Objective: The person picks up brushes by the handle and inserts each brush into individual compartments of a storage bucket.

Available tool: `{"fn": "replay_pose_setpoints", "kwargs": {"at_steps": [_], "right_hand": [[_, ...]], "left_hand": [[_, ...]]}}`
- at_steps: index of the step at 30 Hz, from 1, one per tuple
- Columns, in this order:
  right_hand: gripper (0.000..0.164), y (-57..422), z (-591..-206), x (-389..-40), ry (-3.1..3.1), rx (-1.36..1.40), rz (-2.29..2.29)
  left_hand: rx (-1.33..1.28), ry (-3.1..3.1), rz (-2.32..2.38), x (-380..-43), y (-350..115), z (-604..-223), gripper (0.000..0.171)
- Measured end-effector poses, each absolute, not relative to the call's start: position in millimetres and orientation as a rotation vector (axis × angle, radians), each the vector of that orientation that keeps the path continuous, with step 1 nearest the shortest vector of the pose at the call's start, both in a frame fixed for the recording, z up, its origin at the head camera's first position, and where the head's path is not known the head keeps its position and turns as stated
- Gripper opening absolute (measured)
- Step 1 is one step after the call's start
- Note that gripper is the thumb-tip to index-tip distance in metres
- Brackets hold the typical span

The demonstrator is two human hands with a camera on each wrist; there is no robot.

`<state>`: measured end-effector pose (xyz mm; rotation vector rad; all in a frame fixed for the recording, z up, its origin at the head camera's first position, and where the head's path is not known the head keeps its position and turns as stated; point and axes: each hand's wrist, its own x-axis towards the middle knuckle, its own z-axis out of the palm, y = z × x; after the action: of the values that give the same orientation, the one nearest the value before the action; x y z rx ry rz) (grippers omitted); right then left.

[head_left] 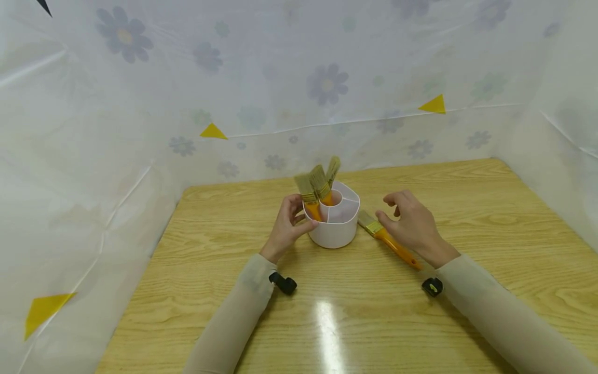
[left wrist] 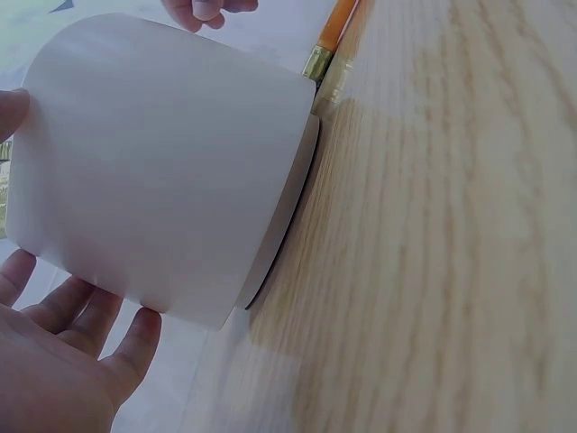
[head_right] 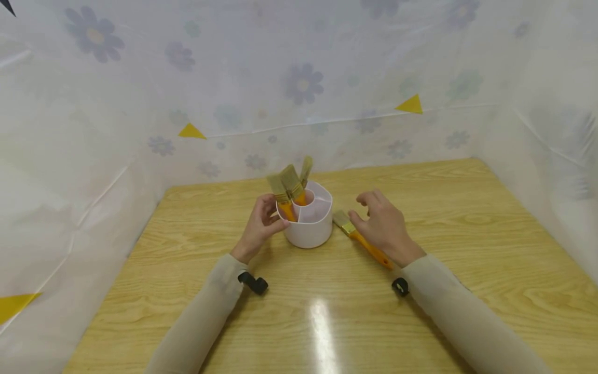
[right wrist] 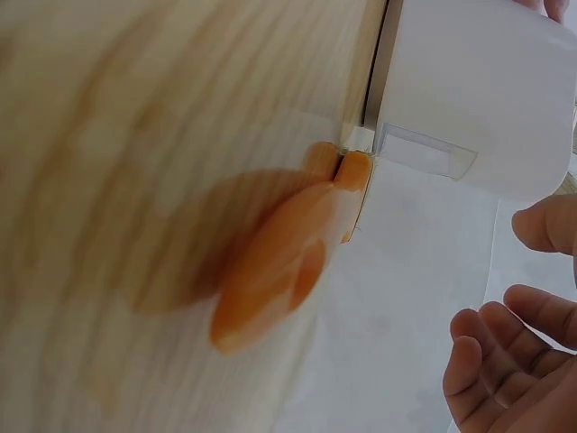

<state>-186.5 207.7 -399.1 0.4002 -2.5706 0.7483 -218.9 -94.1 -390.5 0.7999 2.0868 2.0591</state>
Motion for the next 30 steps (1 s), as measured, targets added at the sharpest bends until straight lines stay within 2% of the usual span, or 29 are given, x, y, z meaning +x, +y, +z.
{"fn": "replay_pose_setpoints", "kwargs": {"at_steps": [10,30], "right_hand": [[0.043,209.2,-396.5,-187.3,-2.771,0.344,0.726],[0.049,206.7,-391.2,-193.6,-2.991,0.332,0.736]], "left_hand": [[0.806,2.076,2.065,-218.9,-93.4,-390.4,0.062],[0.805,2.098,2.060,-219.5,-93.3,-390.8,0.062]]}}
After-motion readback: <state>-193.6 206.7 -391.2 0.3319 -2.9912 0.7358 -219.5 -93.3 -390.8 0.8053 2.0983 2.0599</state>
